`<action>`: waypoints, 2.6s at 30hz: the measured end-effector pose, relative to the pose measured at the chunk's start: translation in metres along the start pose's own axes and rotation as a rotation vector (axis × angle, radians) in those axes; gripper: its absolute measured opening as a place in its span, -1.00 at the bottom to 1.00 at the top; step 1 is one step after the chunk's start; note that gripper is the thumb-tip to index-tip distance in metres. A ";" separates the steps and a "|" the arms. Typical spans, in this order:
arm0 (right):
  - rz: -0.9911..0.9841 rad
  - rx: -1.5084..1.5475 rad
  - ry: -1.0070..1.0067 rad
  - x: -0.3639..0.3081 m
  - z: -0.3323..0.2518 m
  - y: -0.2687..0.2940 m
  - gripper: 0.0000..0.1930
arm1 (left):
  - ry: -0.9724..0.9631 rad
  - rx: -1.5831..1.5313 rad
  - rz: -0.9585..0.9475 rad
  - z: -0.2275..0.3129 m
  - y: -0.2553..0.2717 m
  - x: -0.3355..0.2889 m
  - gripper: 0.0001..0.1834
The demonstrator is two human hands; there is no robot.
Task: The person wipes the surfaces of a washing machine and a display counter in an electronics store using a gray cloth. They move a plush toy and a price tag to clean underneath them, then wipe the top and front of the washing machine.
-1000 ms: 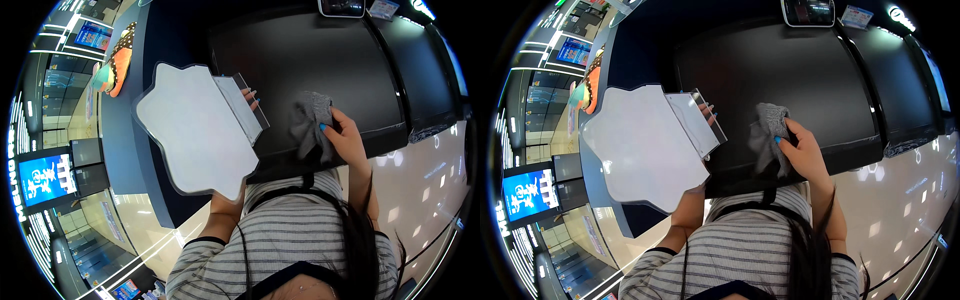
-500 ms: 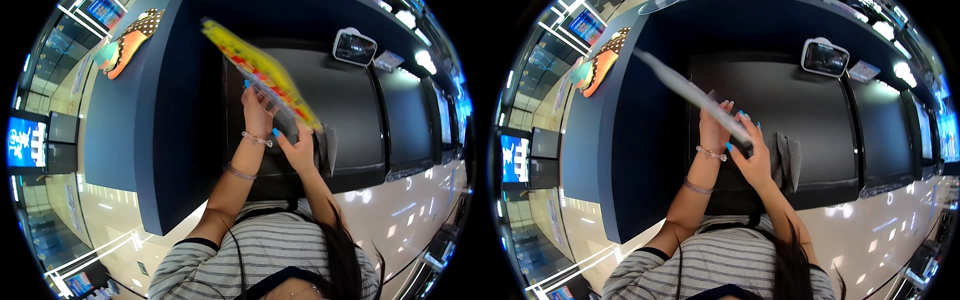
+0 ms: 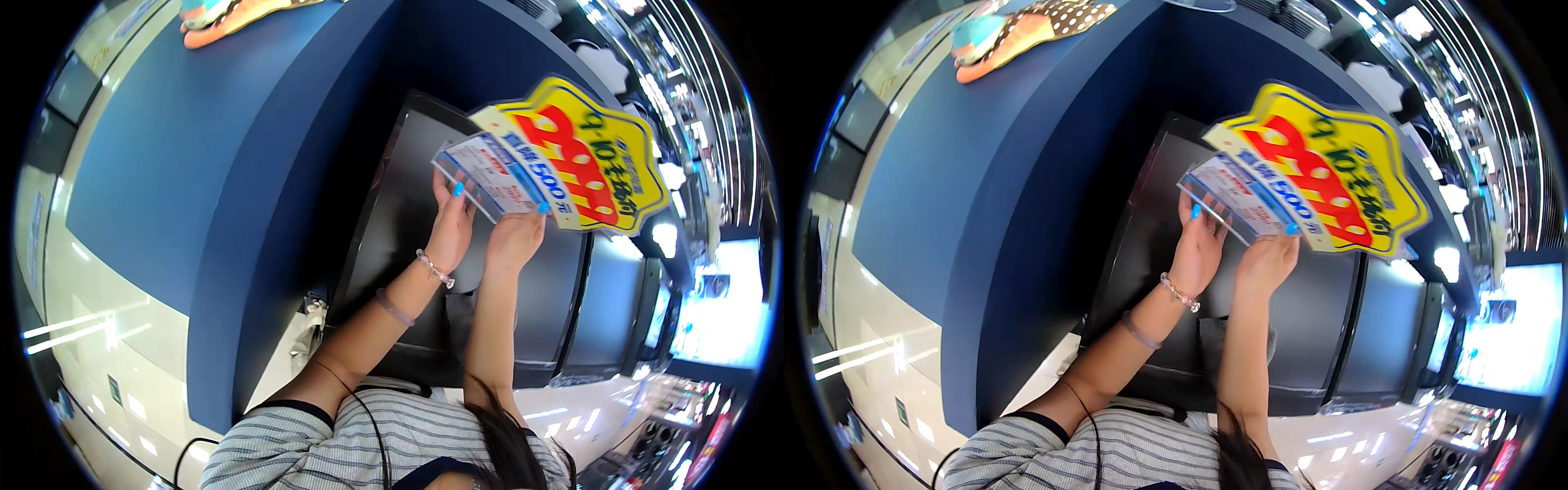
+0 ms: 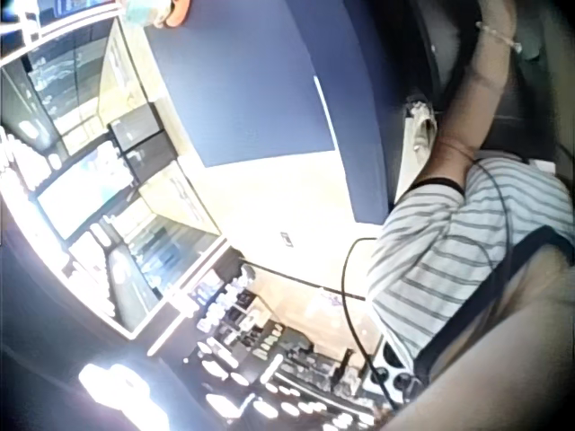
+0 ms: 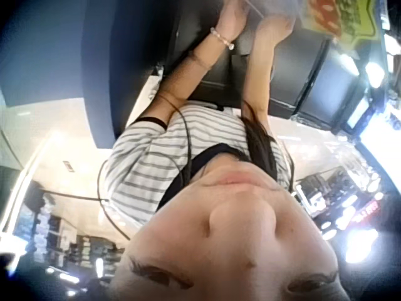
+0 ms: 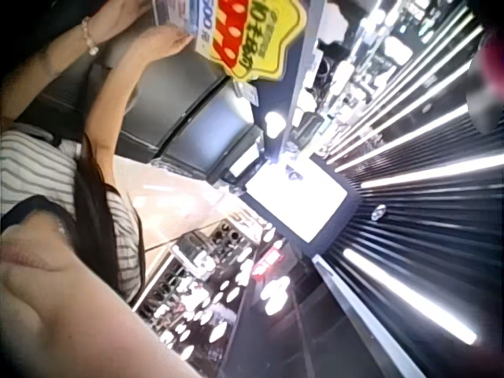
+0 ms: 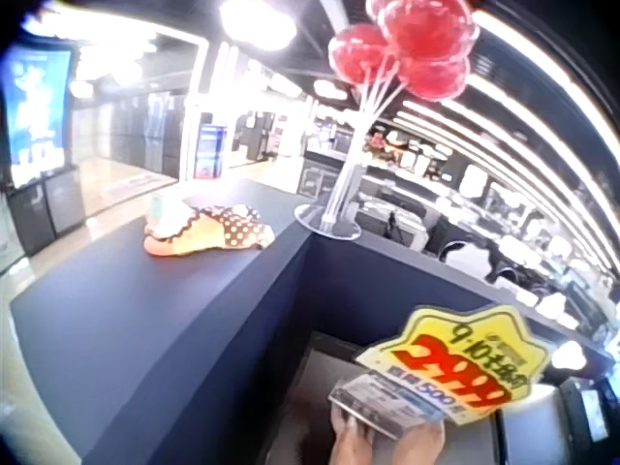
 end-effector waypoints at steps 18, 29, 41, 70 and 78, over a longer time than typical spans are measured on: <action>-0.431 0.112 -0.064 0.155 0.096 -0.040 -0.63 | -0.019 -0.036 -0.124 0.002 0.008 0.002 -0.42; -0.415 0.084 -0.096 0.151 0.097 -0.033 -0.65 | 0.015 -0.138 -0.176 -0.015 -0.004 -0.009 -0.43; -0.327 -0.085 -0.001 0.139 0.081 -0.016 -0.55 | 0.056 -0.078 -0.254 -0.018 -0.010 -0.013 -0.51; -0.093 -0.949 0.000 -0.163 -0.088 0.198 -0.58 | 0.361 1.826 -0.717 -0.024 0.005 -0.154 -0.67; -0.148 -0.591 -0.302 -0.173 -0.062 0.208 -0.55 | 0.411 1.998 -0.793 -0.027 0.004 -0.167 -0.44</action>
Point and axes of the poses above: each hand's wrist, its own x-axis towards the middle knuckle, its own y-axis out of the back of the hand, z = x × y, the point moved 7 cm from there along x, towards the middle knuckle, and after that the axes turned 10 degrees about -x, right-handed, at the moved point
